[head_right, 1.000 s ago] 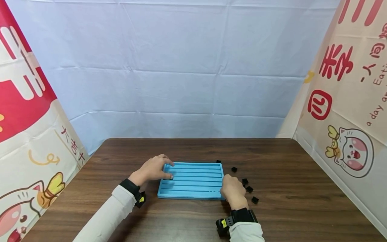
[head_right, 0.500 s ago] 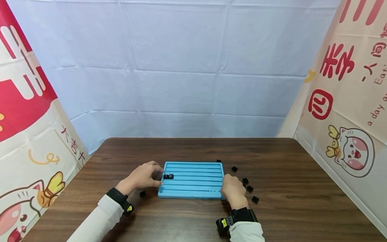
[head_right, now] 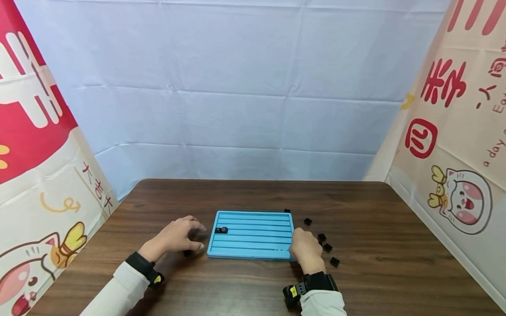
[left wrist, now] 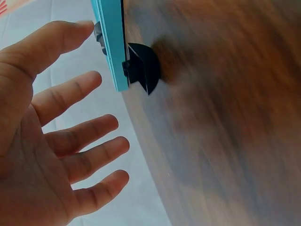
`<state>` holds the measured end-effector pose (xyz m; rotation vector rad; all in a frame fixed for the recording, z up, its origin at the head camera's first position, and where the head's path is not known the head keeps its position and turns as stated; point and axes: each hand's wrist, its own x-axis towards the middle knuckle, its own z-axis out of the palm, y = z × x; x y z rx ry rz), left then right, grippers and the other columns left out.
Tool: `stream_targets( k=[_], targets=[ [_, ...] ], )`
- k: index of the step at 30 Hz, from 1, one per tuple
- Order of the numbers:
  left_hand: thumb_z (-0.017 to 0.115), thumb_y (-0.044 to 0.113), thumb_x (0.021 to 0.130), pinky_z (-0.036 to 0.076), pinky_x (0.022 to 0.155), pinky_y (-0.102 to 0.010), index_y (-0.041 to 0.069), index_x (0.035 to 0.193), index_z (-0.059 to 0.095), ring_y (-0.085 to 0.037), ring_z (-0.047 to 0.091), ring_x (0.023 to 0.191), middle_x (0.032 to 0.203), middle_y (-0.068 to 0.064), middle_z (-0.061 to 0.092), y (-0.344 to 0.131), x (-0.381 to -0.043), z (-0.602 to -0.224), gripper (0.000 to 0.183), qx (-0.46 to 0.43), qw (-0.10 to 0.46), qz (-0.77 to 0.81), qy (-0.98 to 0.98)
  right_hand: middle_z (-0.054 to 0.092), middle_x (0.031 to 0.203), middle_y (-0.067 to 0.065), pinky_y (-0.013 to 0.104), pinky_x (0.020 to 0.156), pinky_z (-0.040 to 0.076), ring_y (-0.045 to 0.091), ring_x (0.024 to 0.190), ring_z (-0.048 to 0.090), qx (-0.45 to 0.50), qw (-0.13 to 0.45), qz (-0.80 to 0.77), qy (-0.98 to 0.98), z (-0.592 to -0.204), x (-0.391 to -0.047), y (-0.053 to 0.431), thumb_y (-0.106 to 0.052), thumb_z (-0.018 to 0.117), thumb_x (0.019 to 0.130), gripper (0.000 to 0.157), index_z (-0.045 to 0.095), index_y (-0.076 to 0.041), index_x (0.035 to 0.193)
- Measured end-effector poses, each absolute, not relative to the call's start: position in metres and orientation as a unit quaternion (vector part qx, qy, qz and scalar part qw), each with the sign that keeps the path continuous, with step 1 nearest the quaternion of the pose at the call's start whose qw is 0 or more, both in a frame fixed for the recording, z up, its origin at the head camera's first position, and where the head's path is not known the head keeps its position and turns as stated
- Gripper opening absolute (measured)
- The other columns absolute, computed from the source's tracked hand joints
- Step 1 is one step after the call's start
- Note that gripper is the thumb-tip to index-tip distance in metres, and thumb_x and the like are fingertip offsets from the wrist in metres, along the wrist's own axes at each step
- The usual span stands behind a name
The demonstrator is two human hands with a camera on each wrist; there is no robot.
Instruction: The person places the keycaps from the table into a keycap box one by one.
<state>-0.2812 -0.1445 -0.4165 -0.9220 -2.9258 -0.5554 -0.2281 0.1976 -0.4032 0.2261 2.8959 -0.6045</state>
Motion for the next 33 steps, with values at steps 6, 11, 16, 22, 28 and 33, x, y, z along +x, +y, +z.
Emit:
stream_targets(
  k=[6, 11, 16, 22, 28, 33],
  targets=[
    [0.076, 0.030, 0.076, 0.047, 0.080, -0.050, 0.012, 0.110, 0.066, -0.029, 0.055, 0.100, 0.112, -0.009, 0.056, -0.156, -0.276, -0.416, 0.040, -0.290, 0.000, -0.185, -0.939, 0.052, 0.067, 0.012, 0.026, 0.040, 0.038, 0.022, 0.051, 0.052, 0.075, 0.088, -0.202, 0.973, -0.404, -0.229, 0.197, 0.007, 0.055, 0.084, 0.008, 0.060, 0.006, 0.090],
    [0.075, 0.034, 0.075, 0.044, 0.079, -0.053, 0.014, 0.111, 0.066, -0.026, 0.056, 0.096, 0.107, -0.004, 0.057, -0.161, -0.273, -0.415, 0.042, -0.282, -0.002, -0.187, -0.941, 0.052, 0.068, 0.012, 0.026, 0.040, 0.038, 0.023, 0.051, 0.051, 0.075, 0.086, -0.200, 0.973, -0.403, -0.229, 0.197, 0.007, 0.056, 0.084, 0.008, 0.060, 0.006, 0.090],
    [0.075, 0.034, 0.075, 0.041, 0.082, -0.056, 0.014, 0.111, 0.067, -0.026, 0.055, 0.098, 0.107, -0.002, 0.057, -0.162, -0.272, -0.412, 0.041, -0.277, 0.000, -0.188, -0.942, 0.052, 0.067, 0.011, 0.025, 0.040, 0.038, 0.022, 0.051, 0.051, 0.074, 0.082, -0.201, 0.973, -0.403, -0.229, 0.198, 0.007, 0.056, 0.083, 0.007, 0.060, 0.006, 0.089],
    [0.076, 0.031, 0.075, 0.046, 0.082, -0.049, 0.011, 0.111, 0.066, -0.026, 0.055, 0.100, 0.110, -0.005, 0.057, -0.160, -0.272, -0.412, 0.042, -0.293, -0.020, -0.202, -0.934, 0.051, 0.067, 0.011, 0.025, 0.040, 0.036, 0.023, 0.051, 0.050, 0.076, 0.084, -0.201, 0.973, -0.403, -0.229, 0.198, 0.008, 0.055, 0.083, 0.007, 0.060, 0.006, 0.088],
    [0.079, 0.024, 0.073, 0.048, 0.080, -0.041, 0.009, 0.110, 0.066, -0.024, 0.054, 0.098, 0.108, -0.004, 0.059, -0.158, -0.271, -0.413, 0.043, -0.302, -0.055, -0.208, -0.929, 0.051, 0.067, 0.012, 0.025, 0.039, 0.035, 0.023, 0.051, 0.050, 0.075, 0.086, -0.201, 0.973, -0.403, -0.228, 0.197, 0.008, 0.055, 0.083, 0.008, 0.059, 0.006, 0.090],
    [0.080, 0.016, 0.072, 0.049, 0.074, -0.037, 0.008, 0.108, 0.067, -0.020, 0.054, 0.090, 0.102, -0.002, 0.061, -0.157, -0.271, -0.414, 0.039, -0.312, -0.080, -0.217, -0.921, 0.052, 0.068, 0.012, 0.025, 0.039, 0.036, 0.023, 0.051, 0.050, 0.072, 0.085, -0.198, 0.974, -0.403, -0.228, 0.196, 0.008, 0.056, 0.083, 0.009, 0.060, 0.006, 0.091]
  ],
)
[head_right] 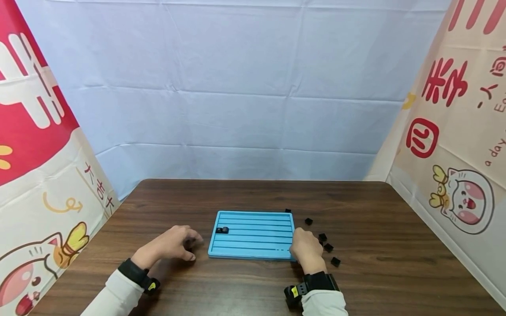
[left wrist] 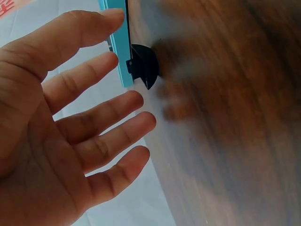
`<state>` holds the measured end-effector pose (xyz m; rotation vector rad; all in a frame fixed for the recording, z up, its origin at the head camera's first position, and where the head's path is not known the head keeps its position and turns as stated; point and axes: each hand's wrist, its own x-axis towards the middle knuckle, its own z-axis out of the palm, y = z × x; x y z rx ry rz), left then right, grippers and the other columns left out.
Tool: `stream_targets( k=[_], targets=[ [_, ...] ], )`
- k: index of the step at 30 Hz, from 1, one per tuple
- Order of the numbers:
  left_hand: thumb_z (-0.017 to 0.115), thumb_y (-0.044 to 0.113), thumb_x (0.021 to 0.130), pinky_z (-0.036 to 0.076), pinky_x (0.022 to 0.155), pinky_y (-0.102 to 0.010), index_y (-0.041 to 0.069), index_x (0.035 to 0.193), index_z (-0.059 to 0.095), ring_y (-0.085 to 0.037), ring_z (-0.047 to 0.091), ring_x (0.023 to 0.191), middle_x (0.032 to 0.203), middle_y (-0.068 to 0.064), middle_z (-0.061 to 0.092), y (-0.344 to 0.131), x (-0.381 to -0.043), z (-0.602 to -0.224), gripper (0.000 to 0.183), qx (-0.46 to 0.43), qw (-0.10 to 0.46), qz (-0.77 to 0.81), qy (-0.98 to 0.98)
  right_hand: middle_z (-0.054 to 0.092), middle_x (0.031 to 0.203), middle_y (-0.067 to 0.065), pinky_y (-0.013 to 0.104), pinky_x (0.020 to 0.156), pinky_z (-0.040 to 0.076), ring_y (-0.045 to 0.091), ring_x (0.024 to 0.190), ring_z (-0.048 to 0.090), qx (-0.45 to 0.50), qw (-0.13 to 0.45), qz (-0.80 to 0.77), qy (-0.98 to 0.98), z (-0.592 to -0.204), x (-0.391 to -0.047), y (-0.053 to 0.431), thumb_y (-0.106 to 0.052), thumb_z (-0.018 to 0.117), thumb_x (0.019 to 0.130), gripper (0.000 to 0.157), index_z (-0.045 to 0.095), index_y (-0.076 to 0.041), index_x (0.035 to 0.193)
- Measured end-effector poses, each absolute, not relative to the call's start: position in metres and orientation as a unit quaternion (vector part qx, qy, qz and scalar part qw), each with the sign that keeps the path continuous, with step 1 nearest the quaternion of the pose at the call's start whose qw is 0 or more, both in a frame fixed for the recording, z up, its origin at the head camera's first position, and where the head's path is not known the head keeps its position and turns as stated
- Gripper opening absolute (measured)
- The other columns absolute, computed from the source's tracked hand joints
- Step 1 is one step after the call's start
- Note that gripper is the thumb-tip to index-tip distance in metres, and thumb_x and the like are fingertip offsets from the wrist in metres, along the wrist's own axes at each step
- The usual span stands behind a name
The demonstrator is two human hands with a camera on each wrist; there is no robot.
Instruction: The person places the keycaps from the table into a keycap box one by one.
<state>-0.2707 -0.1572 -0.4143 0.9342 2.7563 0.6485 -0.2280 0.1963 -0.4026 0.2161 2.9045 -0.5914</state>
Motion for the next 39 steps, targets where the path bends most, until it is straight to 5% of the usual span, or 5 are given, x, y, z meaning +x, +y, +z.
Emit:
stream_targets(
  k=[11, 26, 39],
  targets=[
    [0.078, 0.003, 0.066, 0.043, 0.060, -0.027, 0.011, 0.093, 0.070, -0.013, 0.047, 0.070, 0.078, 0.006, 0.057, -0.1574, -0.2699, -0.4149, 0.030, 0.336, 0.080, 0.208, 0.915, 0.052, 0.067, 0.012, 0.025, 0.040, 0.038, 0.023, 0.053, 0.051, 0.080, 0.091, -0.195, 0.973, -0.4012, -0.2285, 0.1947, 0.008, 0.057, 0.082, 0.011, 0.060, 0.007, 0.092],
    [0.069, -0.009, 0.064, 0.044, 0.052, -0.023, 0.015, 0.070, 0.063, -0.007, 0.047, 0.061, 0.068, 0.007, 0.054, -0.1556, -0.2665, -0.4156, 0.026, 0.334, 0.079, 0.214, 0.915, 0.052, 0.069, 0.012, 0.026, 0.040, 0.033, 0.023, 0.052, 0.049, 0.075, 0.094, -0.190, 0.974, -0.4014, -0.2285, 0.1954, 0.008, 0.057, 0.082, 0.009, 0.059, 0.006, 0.091],
    [0.070, -0.006, 0.065, 0.043, 0.052, -0.023, 0.016, 0.067, 0.063, -0.007, 0.046, 0.060, 0.066, 0.010, 0.052, -0.1537, -0.2661, -0.4165, 0.023, 0.329, 0.080, 0.209, 0.917, 0.051, 0.065, 0.011, 0.024, 0.039, 0.033, 0.021, 0.049, 0.048, 0.069, 0.079, -0.195, 0.975, -0.4017, -0.2252, 0.1959, 0.008, 0.055, 0.083, 0.007, 0.059, 0.005, 0.088]
  ],
)
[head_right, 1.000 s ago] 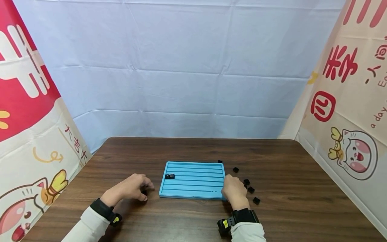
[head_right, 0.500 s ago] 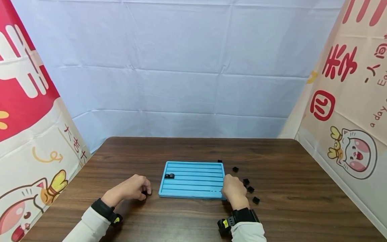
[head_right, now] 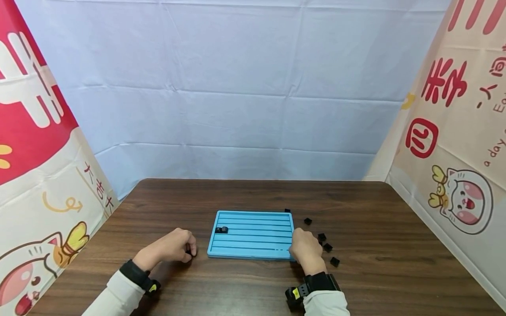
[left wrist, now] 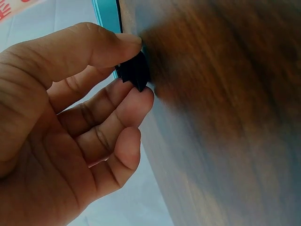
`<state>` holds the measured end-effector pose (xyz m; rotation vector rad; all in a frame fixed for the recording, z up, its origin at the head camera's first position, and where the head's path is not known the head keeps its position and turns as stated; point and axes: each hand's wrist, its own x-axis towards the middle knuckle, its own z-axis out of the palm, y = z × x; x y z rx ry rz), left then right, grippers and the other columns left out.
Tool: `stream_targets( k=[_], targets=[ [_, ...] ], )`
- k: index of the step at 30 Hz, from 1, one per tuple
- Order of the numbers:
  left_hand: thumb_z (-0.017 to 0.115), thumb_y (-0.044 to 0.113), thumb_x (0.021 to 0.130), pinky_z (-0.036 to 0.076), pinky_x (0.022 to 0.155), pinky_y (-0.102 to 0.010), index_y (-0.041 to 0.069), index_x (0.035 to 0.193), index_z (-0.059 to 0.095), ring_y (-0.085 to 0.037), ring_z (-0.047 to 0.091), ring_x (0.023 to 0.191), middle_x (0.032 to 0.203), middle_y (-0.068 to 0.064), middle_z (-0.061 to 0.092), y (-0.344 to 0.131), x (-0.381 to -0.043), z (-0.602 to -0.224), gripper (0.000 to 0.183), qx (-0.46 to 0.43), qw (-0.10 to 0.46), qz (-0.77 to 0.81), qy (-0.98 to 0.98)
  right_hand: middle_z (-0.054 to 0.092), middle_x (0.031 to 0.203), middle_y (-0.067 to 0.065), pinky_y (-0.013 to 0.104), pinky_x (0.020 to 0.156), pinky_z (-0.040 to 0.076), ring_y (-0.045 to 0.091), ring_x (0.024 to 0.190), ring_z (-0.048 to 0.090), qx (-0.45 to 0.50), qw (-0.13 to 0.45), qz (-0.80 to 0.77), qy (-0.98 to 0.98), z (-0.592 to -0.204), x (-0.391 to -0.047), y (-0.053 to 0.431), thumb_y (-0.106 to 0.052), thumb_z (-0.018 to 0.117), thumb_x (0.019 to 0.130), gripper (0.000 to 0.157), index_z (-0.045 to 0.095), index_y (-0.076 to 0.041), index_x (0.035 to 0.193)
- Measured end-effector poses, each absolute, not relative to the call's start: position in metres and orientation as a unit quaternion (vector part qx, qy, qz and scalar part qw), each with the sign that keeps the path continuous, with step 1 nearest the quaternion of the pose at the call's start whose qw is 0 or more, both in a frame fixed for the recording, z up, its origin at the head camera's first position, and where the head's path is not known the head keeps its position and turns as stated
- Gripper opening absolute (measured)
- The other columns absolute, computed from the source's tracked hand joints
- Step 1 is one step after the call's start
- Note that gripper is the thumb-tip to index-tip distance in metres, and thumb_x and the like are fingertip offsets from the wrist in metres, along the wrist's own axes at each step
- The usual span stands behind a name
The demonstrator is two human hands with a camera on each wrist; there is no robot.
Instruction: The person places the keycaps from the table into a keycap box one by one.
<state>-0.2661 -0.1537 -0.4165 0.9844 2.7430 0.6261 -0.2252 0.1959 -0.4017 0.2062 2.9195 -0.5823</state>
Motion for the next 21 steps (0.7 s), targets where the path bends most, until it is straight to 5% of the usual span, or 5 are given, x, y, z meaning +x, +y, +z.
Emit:
stream_targets(
  k=[21],
  targets=[
    [0.068, -0.004, 0.069, 0.044, 0.053, -0.024, 0.015, 0.070, 0.063, -0.008, 0.046, 0.060, 0.068, 0.010, 0.052, -0.158, -0.269, -0.404, 0.020, 0.324, 0.057, 0.206, 0.922, 0.051, 0.061, 0.011, 0.024, 0.039, 0.032, 0.021, 0.047, 0.048, 0.063, 0.081, -0.202, 0.974, -0.405, -0.227, 0.197, 0.008, 0.052, 0.084, 0.007, 0.059, 0.005, 0.085]
  ],
)
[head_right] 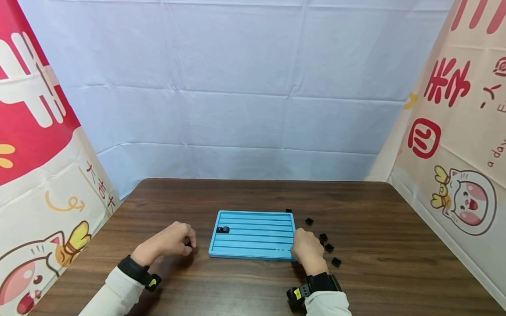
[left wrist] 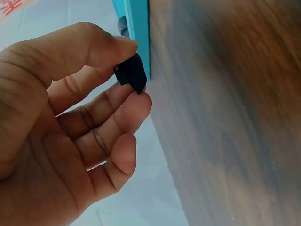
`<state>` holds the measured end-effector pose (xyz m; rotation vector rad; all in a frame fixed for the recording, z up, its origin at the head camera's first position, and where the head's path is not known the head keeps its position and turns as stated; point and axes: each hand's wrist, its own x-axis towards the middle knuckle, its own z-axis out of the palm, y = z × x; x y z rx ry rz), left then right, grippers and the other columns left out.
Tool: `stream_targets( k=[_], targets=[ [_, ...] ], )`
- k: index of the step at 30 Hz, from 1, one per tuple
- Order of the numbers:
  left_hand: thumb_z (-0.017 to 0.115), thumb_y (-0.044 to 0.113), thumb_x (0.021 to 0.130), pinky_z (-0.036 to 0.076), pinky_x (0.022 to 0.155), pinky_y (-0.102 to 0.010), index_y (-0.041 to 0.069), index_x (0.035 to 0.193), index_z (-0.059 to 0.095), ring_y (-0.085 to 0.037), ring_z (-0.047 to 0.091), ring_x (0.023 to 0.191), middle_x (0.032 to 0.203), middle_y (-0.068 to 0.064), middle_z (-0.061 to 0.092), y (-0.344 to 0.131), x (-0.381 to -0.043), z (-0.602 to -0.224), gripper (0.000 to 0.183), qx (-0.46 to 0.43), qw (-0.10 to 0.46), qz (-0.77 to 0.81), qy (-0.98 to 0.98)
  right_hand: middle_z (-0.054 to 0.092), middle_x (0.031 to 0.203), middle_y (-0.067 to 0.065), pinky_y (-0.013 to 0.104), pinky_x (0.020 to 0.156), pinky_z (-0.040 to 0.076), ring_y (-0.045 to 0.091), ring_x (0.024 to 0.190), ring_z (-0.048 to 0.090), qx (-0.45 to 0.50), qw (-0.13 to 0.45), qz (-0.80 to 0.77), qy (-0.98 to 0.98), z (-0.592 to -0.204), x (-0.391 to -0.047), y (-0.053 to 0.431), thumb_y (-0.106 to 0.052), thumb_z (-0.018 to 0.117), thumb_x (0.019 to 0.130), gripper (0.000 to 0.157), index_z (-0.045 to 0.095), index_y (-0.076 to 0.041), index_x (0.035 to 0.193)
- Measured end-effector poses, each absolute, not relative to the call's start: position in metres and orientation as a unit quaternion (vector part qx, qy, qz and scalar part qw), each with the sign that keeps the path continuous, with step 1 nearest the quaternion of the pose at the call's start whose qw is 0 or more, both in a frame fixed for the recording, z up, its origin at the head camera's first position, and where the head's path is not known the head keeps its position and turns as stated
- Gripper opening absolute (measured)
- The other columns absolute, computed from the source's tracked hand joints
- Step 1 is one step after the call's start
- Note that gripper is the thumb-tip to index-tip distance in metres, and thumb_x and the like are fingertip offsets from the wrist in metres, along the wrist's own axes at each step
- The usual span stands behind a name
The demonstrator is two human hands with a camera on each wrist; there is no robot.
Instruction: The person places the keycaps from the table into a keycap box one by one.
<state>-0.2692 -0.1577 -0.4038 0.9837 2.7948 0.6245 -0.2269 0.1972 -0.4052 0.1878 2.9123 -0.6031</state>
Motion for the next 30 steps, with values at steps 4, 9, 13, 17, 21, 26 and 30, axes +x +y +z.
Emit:
stream_targets(
  k=[4, 9, 13, 17, 21, 26, 30],
  targets=[
    [0.068, -0.003, 0.070, 0.044, 0.054, -0.024, 0.013, 0.072, 0.065, -0.008, 0.047, 0.060, 0.068, 0.009, 0.053, -0.157, -0.268, -0.402, 0.017, 0.323, 0.047, 0.212, 0.921, 0.052, 0.061, 0.011, 0.024, 0.038, 0.032, 0.021, 0.047, 0.049, 0.065, 0.081, -0.200, 0.974, -0.405, -0.227, 0.197, 0.007, 0.053, 0.084, 0.007, 0.060, 0.005, 0.084],
    [0.067, -0.002, 0.070, 0.044, 0.054, -0.024, 0.014, 0.072, 0.065, -0.007, 0.047, 0.060, 0.068, 0.010, 0.053, -0.155, -0.268, -0.400, 0.016, 0.326, 0.036, 0.205, 0.922, 0.052, 0.061, 0.010, 0.024, 0.038, 0.032, 0.020, 0.047, 0.048, 0.067, 0.081, -0.198, 0.974, -0.404, -0.227, 0.196, 0.006, 0.054, 0.084, 0.006, 0.060, 0.005, 0.084],
    [0.067, -0.001, 0.070, 0.044, 0.053, -0.024, 0.013, 0.072, 0.065, -0.007, 0.046, 0.059, 0.067, 0.011, 0.052, -0.154, -0.268, -0.400, 0.015, 0.325, 0.036, 0.201, 0.923, 0.052, 0.060, 0.011, 0.024, 0.038, 0.031, 0.020, 0.046, 0.047, 0.067, 0.082, -0.200, 0.974, -0.404, -0.226, 0.197, 0.006, 0.054, 0.084, 0.006, 0.060, 0.005, 0.084],
    [0.067, -0.002, 0.070, 0.044, 0.053, -0.024, 0.013, 0.072, 0.065, -0.007, 0.046, 0.059, 0.068, 0.009, 0.053, -0.154, -0.268, -0.399, 0.016, 0.325, 0.037, 0.198, 0.924, 0.052, 0.061, 0.011, 0.025, 0.039, 0.030, 0.021, 0.047, 0.047, 0.068, 0.084, -0.202, 0.973, -0.405, -0.227, 0.198, 0.007, 0.055, 0.083, 0.006, 0.060, 0.004, 0.085],
    [0.066, -0.002, 0.071, 0.044, 0.053, -0.025, 0.013, 0.073, 0.065, -0.008, 0.047, 0.059, 0.069, 0.008, 0.054, -0.155, -0.267, -0.395, 0.015, 0.326, 0.041, 0.204, 0.922, 0.052, 0.063, 0.011, 0.026, 0.040, 0.030, 0.021, 0.049, 0.047, 0.068, 0.089, -0.201, 0.973, -0.405, -0.228, 0.198, 0.008, 0.055, 0.083, 0.007, 0.059, 0.005, 0.088],
    [0.066, -0.002, 0.072, 0.045, 0.054, -0.025, 0.011, 0.075, 0.066, -0.009, 0.048, 0.061, 0.071, 0.007, 0.055, -0.156, -0.268, -0.390, 0.013, 0.329, 0.036, 0.211, 0.920, 0.052, 0.063, 0.011, 0.026, 0.040, 0.030, 0.022, 0.049, 0.048, 0.071, 0.091, -0.202, 0.973, -0.404, -0.228, 0.198, 0.008, 0.055, 0.083, 0.007, 0.059, 0.005, 0.088],
    [0.065, -0.002, 0.073, 0.045, 0.054, -0.026, 0.011, 0.076, 0.066, -0.009, 0.048, 0.061, 0.072, 0.008, 0.055, -0.157, -0.269, -0.386, 0.013, 0.331, 0.033, 0.209, 0.920, 0.052, 0.063, 0.011, 0.026, 0.040, 0.030, 0.021, 0.049, 0.048, 0.074, 0.092, -0.200, 0.973, -0.403, -0.228, 0.197, 0.007, 0.055, 0.083, 0.008, 0.059, 0.005, 0.089]
  ],
)
